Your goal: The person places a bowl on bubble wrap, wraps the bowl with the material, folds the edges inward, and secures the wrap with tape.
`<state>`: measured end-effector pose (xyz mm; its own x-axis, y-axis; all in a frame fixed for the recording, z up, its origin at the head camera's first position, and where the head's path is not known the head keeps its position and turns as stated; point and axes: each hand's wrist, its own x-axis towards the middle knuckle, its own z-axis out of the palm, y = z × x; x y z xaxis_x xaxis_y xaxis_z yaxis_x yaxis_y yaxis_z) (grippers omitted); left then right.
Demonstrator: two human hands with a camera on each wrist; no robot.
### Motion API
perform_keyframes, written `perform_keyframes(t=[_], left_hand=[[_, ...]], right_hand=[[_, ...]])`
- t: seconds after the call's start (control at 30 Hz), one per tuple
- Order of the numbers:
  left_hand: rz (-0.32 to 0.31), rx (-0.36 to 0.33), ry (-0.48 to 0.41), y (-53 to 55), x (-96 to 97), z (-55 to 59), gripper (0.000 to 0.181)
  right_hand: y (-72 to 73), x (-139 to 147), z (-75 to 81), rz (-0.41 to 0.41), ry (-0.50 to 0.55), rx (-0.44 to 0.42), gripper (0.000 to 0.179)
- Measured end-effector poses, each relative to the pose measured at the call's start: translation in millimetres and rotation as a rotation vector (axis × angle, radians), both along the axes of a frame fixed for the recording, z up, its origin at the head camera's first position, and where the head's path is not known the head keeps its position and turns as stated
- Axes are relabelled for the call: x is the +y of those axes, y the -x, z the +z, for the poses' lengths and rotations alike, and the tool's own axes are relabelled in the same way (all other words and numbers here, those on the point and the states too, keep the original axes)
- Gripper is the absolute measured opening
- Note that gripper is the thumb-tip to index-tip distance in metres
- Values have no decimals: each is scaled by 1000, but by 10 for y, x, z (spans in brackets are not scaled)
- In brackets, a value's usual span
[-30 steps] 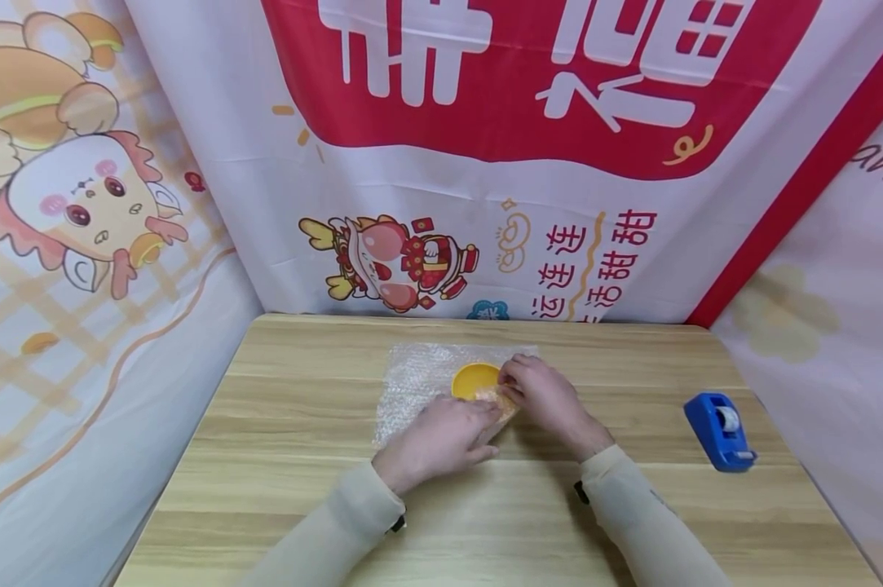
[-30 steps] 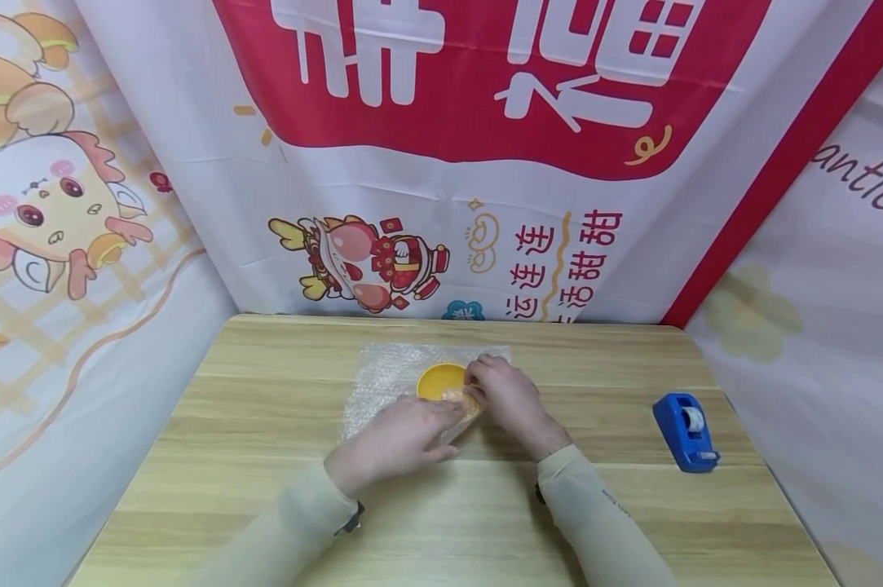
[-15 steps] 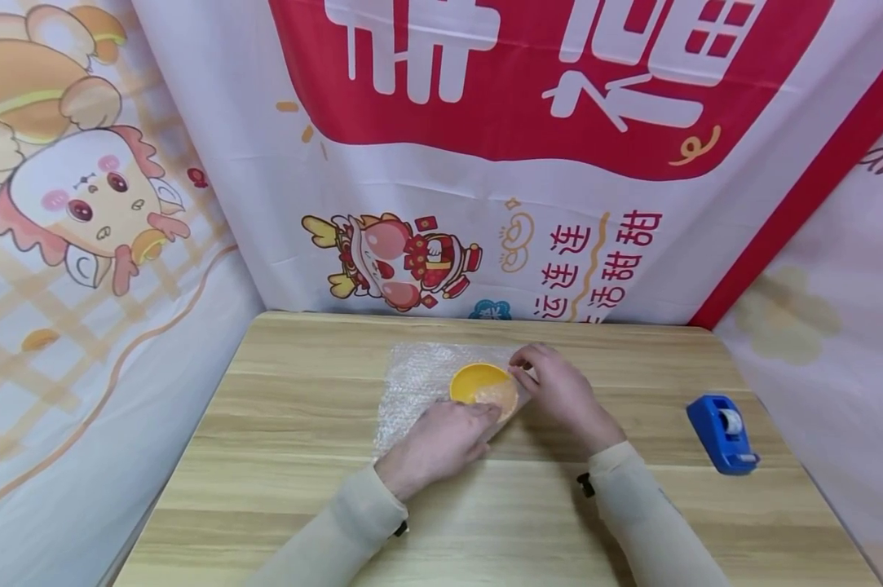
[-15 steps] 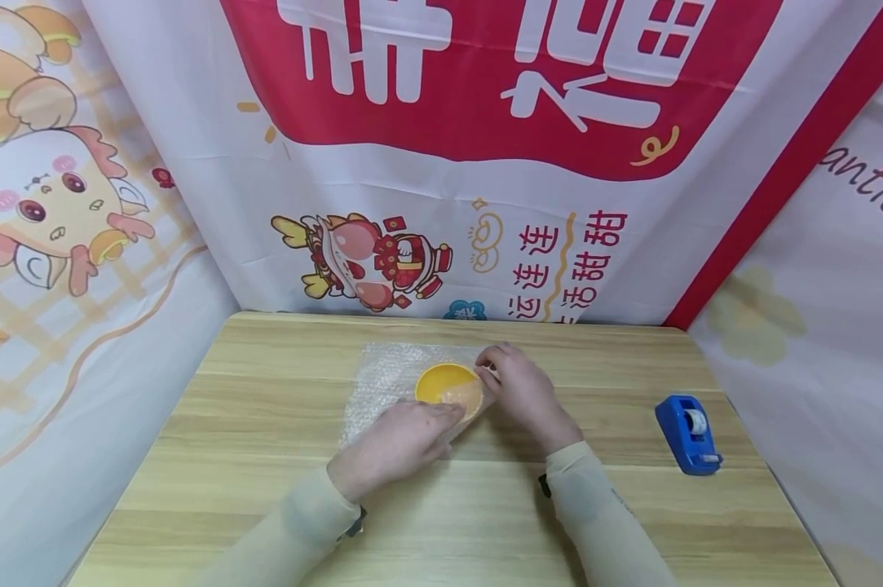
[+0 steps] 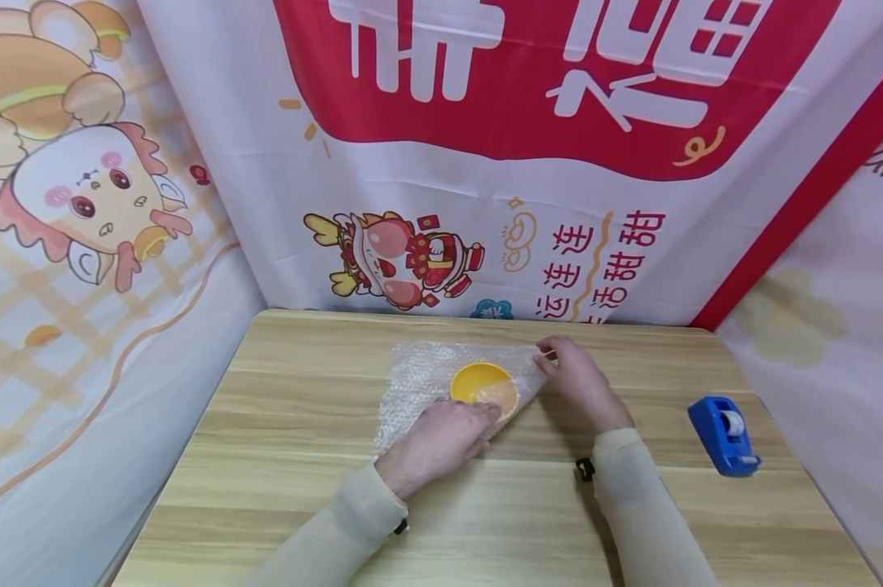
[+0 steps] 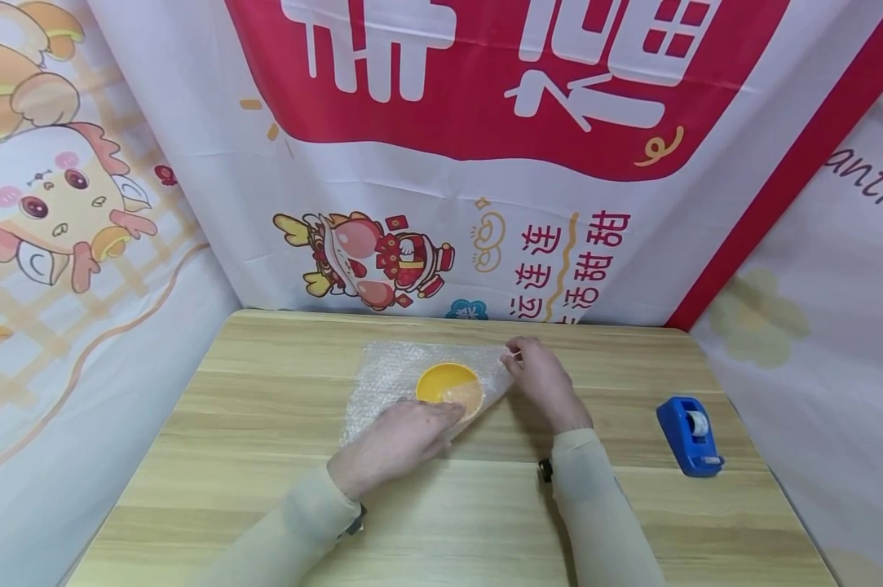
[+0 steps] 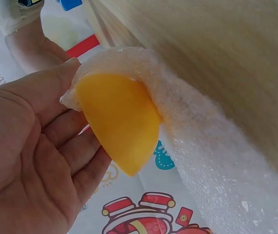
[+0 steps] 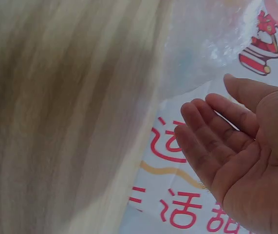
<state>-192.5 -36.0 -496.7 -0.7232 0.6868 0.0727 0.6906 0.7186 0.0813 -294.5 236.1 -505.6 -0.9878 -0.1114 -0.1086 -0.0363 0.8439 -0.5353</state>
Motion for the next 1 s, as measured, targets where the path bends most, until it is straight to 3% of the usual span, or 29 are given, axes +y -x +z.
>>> perform_keyframes(t=[0.53,0.83,1.0], left_hand=[[-1,3,10,-12,4,6,55],[-11,17,-7,-6,-17,-2,54],[-10,12,-7,-2,-16,-5,51]], right_hand=[[423,63,-163,13,-105,-65,46],[515,33,-139,-2,-32,-121,44],[490,56,-127,-29,66,-117,41]])
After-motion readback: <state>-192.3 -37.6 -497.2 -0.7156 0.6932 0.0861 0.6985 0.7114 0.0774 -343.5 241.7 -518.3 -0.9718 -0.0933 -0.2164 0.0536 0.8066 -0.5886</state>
